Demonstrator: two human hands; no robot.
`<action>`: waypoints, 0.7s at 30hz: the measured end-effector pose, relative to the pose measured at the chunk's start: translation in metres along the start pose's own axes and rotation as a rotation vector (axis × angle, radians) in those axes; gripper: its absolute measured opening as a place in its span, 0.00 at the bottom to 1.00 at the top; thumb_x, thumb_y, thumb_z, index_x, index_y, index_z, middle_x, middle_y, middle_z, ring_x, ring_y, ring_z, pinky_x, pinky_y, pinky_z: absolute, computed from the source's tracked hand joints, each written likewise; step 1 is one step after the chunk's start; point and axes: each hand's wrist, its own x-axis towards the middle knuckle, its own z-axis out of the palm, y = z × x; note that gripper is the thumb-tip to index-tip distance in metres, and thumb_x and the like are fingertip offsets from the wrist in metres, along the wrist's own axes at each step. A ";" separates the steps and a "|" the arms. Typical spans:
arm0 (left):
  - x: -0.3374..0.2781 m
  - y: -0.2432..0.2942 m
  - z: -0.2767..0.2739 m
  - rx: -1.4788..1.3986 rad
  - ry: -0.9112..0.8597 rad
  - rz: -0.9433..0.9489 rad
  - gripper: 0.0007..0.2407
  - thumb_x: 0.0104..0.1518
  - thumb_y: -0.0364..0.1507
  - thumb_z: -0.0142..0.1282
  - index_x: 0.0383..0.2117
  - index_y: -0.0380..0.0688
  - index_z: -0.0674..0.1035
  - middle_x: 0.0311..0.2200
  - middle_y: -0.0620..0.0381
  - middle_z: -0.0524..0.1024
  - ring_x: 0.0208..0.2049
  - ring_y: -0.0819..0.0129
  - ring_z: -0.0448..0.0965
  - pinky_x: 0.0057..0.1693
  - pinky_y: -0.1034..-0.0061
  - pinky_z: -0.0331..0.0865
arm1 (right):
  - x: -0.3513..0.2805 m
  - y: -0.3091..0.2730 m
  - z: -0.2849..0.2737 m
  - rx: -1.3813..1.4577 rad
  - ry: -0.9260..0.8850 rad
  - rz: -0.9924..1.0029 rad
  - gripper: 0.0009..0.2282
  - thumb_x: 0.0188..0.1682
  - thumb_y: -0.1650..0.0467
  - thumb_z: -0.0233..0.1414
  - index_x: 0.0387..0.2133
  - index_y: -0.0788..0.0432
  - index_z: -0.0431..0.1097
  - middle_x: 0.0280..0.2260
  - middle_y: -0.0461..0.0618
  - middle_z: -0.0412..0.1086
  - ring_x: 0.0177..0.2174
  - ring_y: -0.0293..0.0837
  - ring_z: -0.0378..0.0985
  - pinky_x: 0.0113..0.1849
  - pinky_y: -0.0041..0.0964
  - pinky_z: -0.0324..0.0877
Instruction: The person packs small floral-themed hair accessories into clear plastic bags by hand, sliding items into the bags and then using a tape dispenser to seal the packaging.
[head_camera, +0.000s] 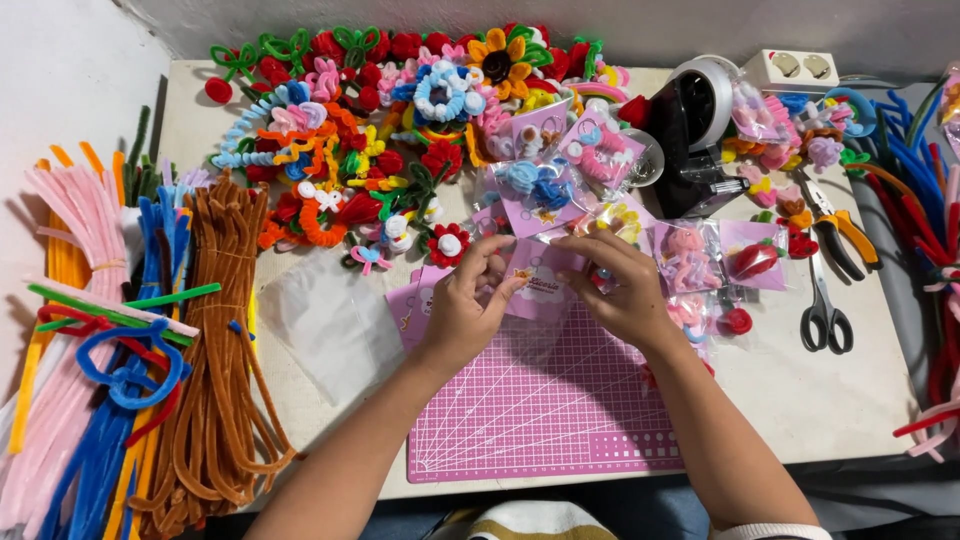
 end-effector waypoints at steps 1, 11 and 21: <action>0.000 0.001 0.000 0.000 0.000 -0.001 0.18 0.60 0.24 0.58 0.56 0.43 0.70 0.29 0.47 0.76 0.31 0.51 0.85 0.34 0.64 0.80 | 0.001 -0.001 0.001 0.001 -0.001 0.000 0.12 0.44 0.78 0.62 0.42 0.58 0.79 0.27 0.52 0.73 0.23 0.48 0.74 0.30 0.40 0.71; 0.000 0.008 0.003 -0.121 -0.055 -0.049 0.21 0.59 0.23 0.57 0.59 0.43 0.67 0.33 0.46 0.77 0.37 0.49 0.85 0.41 0.61 0.81 | 0.003 0.000 -0.001 0.010 0.085 -0.016 0.07 0.48 0.77 0.60 0.38 0.59 0.80 0.28 0.51 0.73 0.23 0.43 0.72 0.29 0.36 0.70; 0.000 0.004 0.004 -0.033 0.022 -0.028 0.19 0.59 0.21 0.56 0.57 0.44 0.69 0.33 0.46 0.78 0.37 0.49 0.85 0.39 0.62 0.81 | 0.003 -0.003 0.001 0.020 0.063 -0.010 0.11 0.39 0.77 0.67 0.36 0.61 0.78 0.30 0.52 0.74 0.25 0.47 0.74 0.29 0.38 0.72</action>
